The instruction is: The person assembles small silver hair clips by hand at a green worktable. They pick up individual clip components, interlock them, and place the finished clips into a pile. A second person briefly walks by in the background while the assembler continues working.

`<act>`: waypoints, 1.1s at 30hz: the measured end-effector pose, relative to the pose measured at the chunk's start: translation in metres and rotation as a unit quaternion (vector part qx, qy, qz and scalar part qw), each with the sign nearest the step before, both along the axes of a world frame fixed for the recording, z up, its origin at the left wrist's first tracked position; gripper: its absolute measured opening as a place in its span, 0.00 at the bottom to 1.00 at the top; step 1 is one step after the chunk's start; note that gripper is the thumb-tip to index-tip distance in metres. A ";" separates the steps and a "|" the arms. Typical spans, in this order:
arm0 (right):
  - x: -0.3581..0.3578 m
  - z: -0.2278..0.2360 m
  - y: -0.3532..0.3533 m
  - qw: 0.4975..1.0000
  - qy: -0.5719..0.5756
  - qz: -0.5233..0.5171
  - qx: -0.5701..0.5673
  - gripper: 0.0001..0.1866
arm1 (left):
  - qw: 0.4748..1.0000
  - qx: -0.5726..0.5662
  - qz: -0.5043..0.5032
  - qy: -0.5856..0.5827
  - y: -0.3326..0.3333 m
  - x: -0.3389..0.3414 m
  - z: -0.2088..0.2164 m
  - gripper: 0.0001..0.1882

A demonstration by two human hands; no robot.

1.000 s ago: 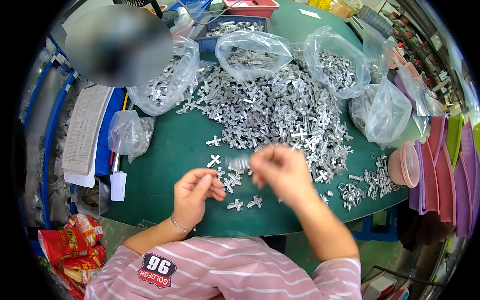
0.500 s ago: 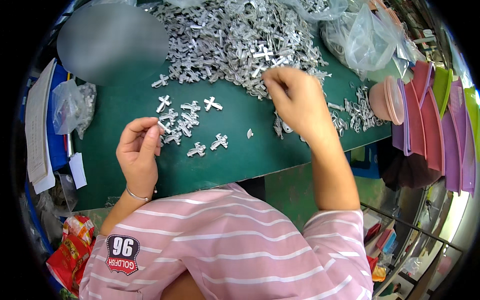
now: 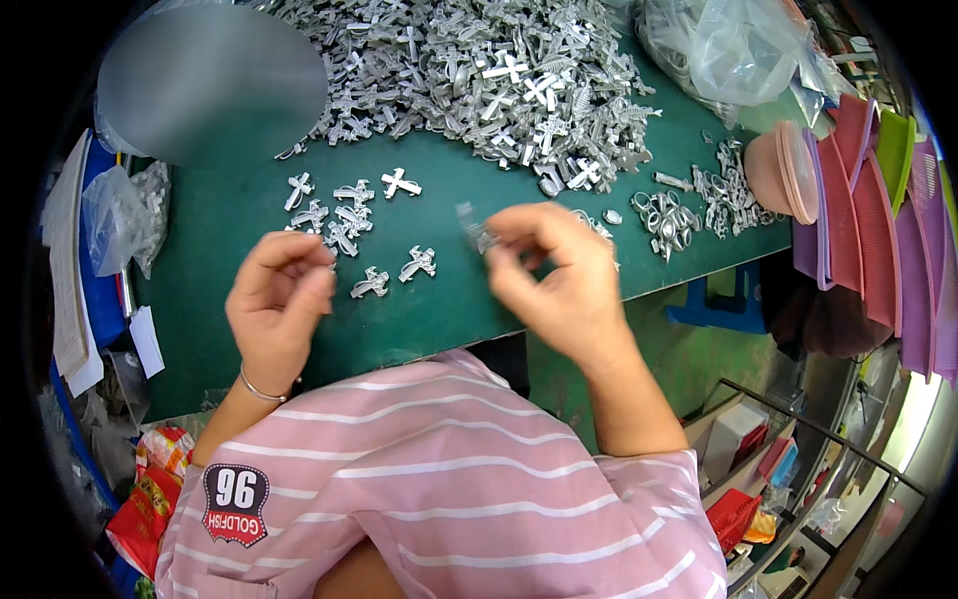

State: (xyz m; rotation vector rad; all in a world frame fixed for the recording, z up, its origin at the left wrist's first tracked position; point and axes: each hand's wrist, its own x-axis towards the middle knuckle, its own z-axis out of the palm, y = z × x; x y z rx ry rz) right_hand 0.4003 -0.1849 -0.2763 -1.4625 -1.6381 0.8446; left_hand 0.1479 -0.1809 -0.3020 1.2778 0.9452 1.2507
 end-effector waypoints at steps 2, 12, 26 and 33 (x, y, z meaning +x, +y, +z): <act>-0.023 0.001 -0.004 0.980 0.157 0.094 -0.076 0.09 | 0.993 0.063 -0.076 0.064 0.001 0.008 0.004 0.22; -0.050 -0.008 -0.003 0.933 0.314 0.081 -0.157 0.11 | 0.988 -0.101 -0.073 -0.089 -0.003 0.006 0.004 0.15; -0.010 -0.003 0.026 0.978 -0.118 0.010 0.170 0.11 | 0.978 -0.154 -0.094 -0.103 -0.003 0.001 0.003 0.05; 0.034 -0.018 0.054 0.941 -0.257 -0.171 0.142 0.16 | 0.977 -0.139 -0.157 -0.023 -0.005 0.002 0.003 0.04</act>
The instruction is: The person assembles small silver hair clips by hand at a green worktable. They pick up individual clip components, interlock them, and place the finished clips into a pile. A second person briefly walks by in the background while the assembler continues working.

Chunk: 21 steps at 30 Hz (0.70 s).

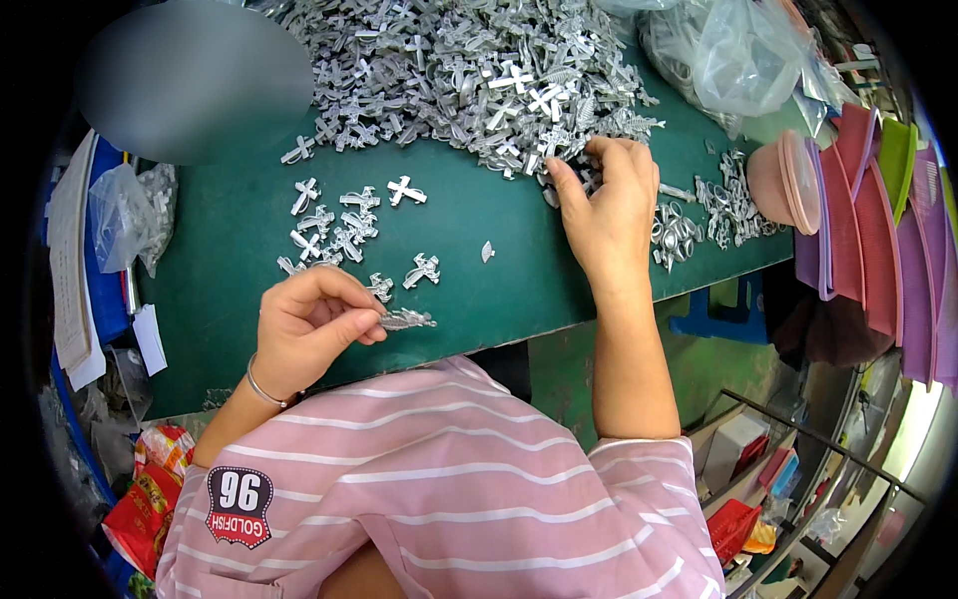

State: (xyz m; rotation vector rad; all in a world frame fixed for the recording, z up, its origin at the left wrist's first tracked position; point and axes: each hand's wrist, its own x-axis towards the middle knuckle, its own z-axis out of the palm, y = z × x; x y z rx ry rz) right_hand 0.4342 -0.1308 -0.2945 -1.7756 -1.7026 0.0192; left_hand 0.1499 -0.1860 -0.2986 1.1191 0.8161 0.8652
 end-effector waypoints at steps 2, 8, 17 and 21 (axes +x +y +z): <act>0.001 -0.002 -0.001 0.999 0.035 0.017 0.026 0.15 | 0.997 0.007 -0.034 0.069 0.000 0.000 -0.003 0.03; -0.019 0.006 -0.015 0.825 0.554 0.101 -0.049 0.11 | 0.984 0.054 0.058 0.159 0.006 0.003 -0.006 0.03; -0.040 0.010 -0.027 0.661 0.708 0.183 -0.168 0.14 | 0.977 0.111 -0.042 0.176 0.004 0.002 0.002 0.03; -0.047 0.007 -0.030 0.631 0.722 0.216 -0.183 0.13 | 0.954 0.200 -0.030 0.219 0.008 -0.002 0.006 0.07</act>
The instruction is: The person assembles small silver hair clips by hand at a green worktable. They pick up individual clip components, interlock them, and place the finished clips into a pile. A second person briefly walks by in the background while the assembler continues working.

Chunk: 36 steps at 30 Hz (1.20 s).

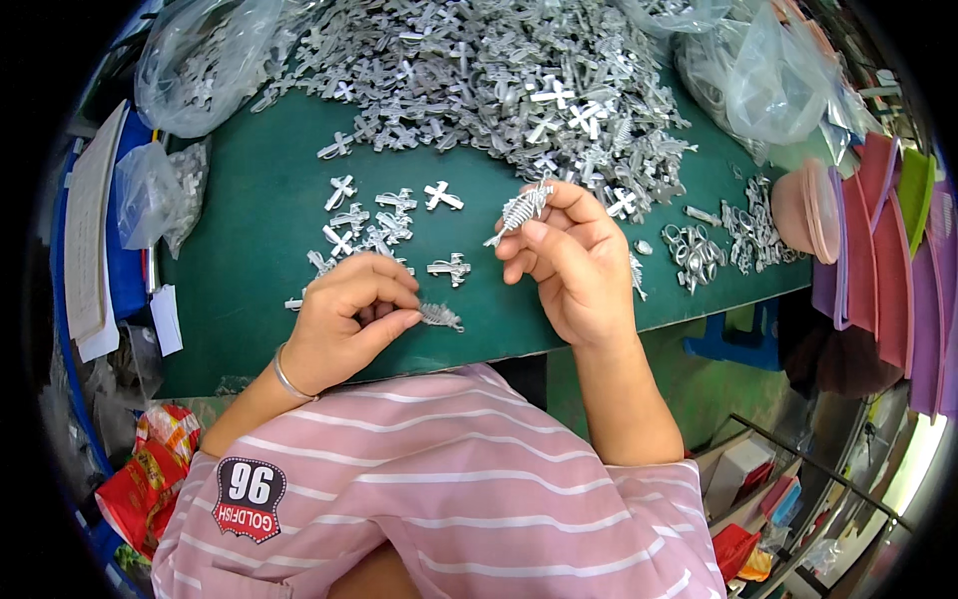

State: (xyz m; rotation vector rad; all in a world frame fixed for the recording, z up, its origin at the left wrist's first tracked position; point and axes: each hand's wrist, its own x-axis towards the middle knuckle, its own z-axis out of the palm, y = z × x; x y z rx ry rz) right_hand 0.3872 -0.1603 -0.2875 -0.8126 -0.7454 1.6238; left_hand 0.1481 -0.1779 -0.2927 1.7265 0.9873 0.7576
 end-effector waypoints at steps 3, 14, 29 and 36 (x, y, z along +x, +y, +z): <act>-0.019 0.003 -0.008 0.999 -0.025 0.020 -0.003 0.12 | 0.974 -0.136 0.047 -0.175 -0.004 0.005 0.001 0.09; -0.042 0.000 -0.018 0.989 -0.133 0.056 0.012 0.07 | 0.933 -0.209 0.108 -0.273 -0.003 0.000 -0.004 0.07; -0.042 0.005 -0.004 0.943 -0.279 0.017 0.180 0.05 | 0.905 -0.209 0.181 -0.324 -0.003 0.000 -0.004 0.05; -0.055 0.064 0.089 0.916 -0.366 0.098 0.132 0.03 | 0.884 -0.187 0.216 -0.369 0.002 -0.003 -0.002 0.08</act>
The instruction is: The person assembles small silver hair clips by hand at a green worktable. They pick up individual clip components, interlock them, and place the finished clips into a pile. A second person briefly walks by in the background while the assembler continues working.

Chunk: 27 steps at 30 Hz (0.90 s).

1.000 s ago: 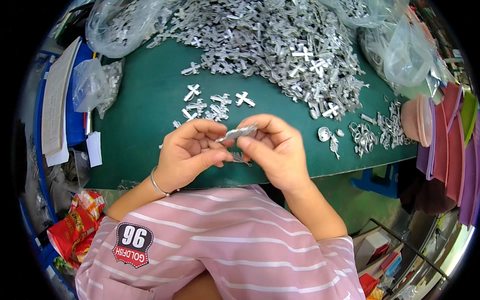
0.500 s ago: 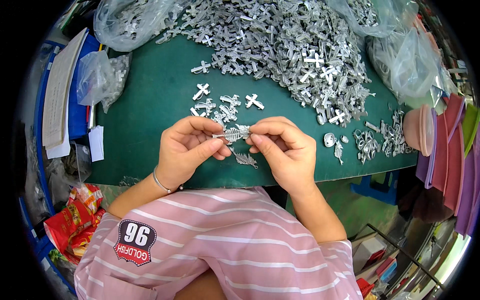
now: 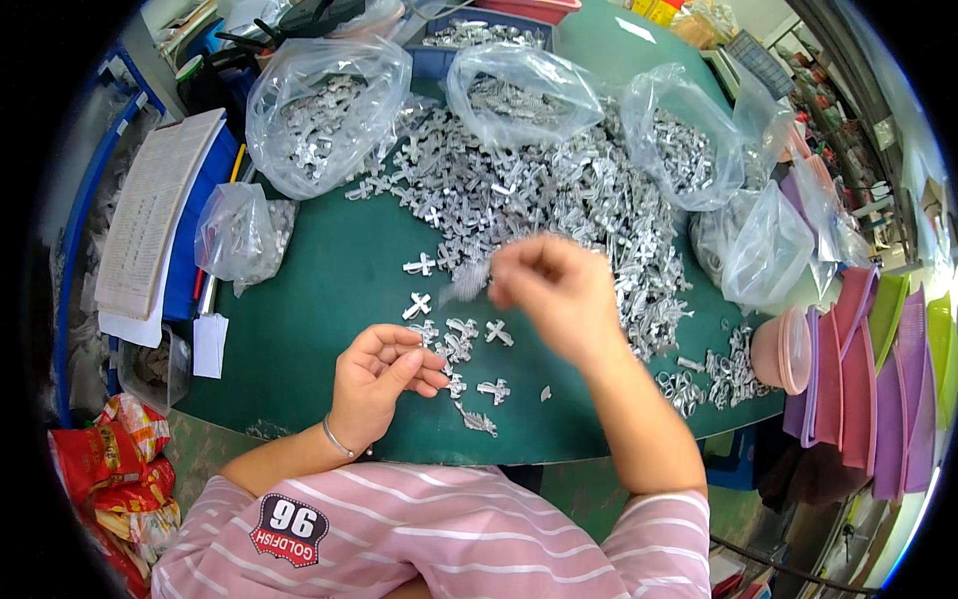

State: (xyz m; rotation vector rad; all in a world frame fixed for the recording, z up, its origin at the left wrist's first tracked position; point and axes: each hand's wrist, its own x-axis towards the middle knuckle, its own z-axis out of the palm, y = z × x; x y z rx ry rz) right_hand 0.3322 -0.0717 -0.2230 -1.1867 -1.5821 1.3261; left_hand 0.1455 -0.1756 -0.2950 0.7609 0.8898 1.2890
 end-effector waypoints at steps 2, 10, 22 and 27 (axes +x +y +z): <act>-0.003 0.011 0.043 0.996 0.042 -0.076 0.030 0.09 | 1.000 0.004 0.007 0.002 0.003 0.000 -0.004 0.09; 0.010 -0.003 0.039 0.985 -0.015 -0.087 0.145 0.09 | 0.999 0.010 0.042 0.015 0.002 -0.005 -0.009 0.09; 0.022 -0.058 -0.116 0.954 -0.240 0.092 0.155 0.09 | 0.988 0.088 -0.026 0.121 -0.006 0.000 -0.005 0.07; 0.024 -0.056 -0.115 0.953 -0.181 0.061 0.237 0.11 | 0.959 0.133 -0.088 0.235 -0.008 0.003 -0.006 0.04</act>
